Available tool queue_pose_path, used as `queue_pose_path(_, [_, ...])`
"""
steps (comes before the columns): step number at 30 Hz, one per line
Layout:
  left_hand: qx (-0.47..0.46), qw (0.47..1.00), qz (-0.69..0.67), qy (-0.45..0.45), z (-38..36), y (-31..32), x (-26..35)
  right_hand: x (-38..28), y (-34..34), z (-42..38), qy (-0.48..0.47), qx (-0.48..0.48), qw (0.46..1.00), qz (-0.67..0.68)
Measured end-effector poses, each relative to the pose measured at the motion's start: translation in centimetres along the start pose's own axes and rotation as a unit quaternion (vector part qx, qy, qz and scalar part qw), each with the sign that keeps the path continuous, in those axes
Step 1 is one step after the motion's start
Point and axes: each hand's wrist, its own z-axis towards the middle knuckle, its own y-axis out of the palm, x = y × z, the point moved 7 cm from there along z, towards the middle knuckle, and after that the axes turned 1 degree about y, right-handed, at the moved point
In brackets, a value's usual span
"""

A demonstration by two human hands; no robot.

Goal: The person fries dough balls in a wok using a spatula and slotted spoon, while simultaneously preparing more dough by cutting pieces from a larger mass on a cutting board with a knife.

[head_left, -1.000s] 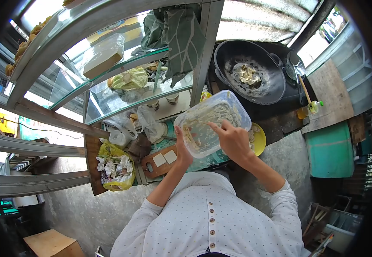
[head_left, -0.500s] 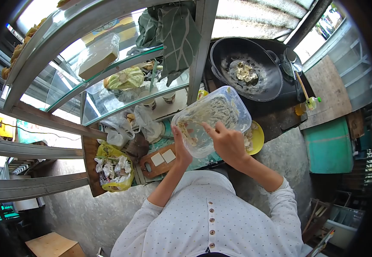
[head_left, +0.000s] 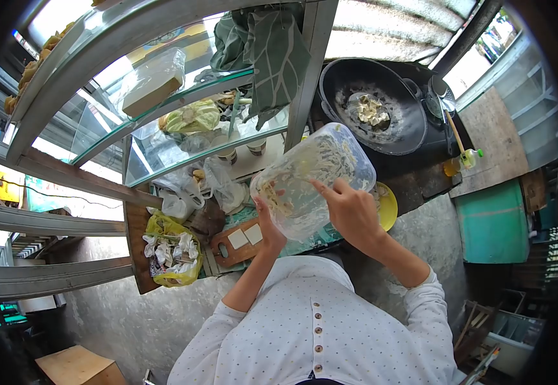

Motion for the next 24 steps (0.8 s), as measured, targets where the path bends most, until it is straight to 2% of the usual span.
queue_pose_path(4, [-0.018,1.0,-0.021,0.003,-0.2,1.0,0.7,-0.4,-0.6,0.2,0.015,0.013,1.0,-0.013])
queue_pose_path(6, [-0.05,0.998,-0.03,0.0,-0.1,1.7,0.6,-1.2,0.5,-0.2,-0.016,-0.008,1.0,-0.021])
queue_pose_path(9, [-0.045,0.999,0.012,0.02,0.5,0.0,-0.9,0.1,-0.6,-0.2,0.008,0.022,1.0,-0.01])
queue_pose_path(13, [-0.035,0.999,0.012,0.029,1.1,-0.6,-2.4,0.0,-3.5,-0.8,-0.006,0.031,0.999,0.021])
queue_pose_path(16, [-0.075,0.993,0.034,0.082,0.7,1.0,-1.3,-0.4,-4.4,-1.7,0.007,0.059,0.997,0.049])
queue_pose_path(18, [-0.109,0.992,-0.021,0.054,-0.2,2.4,-0.7,-0.4,-4.6,-2.1,0.009,0.085,0.994,0.068])
queue_pose_path(22, [-0.138,0.99,0.013,0.036,-0.8,1.9,-0.3,-0.8,-2.3,-2.5,-0.051,0.062,0.99,0.116])
queue_pose_path(24, [-0.136,0.987,-0.069,-0.054,-0.5,1.1,-1.2,-0.2,-0.8,-2.5,-0.057,0.048,0.99,0.119])
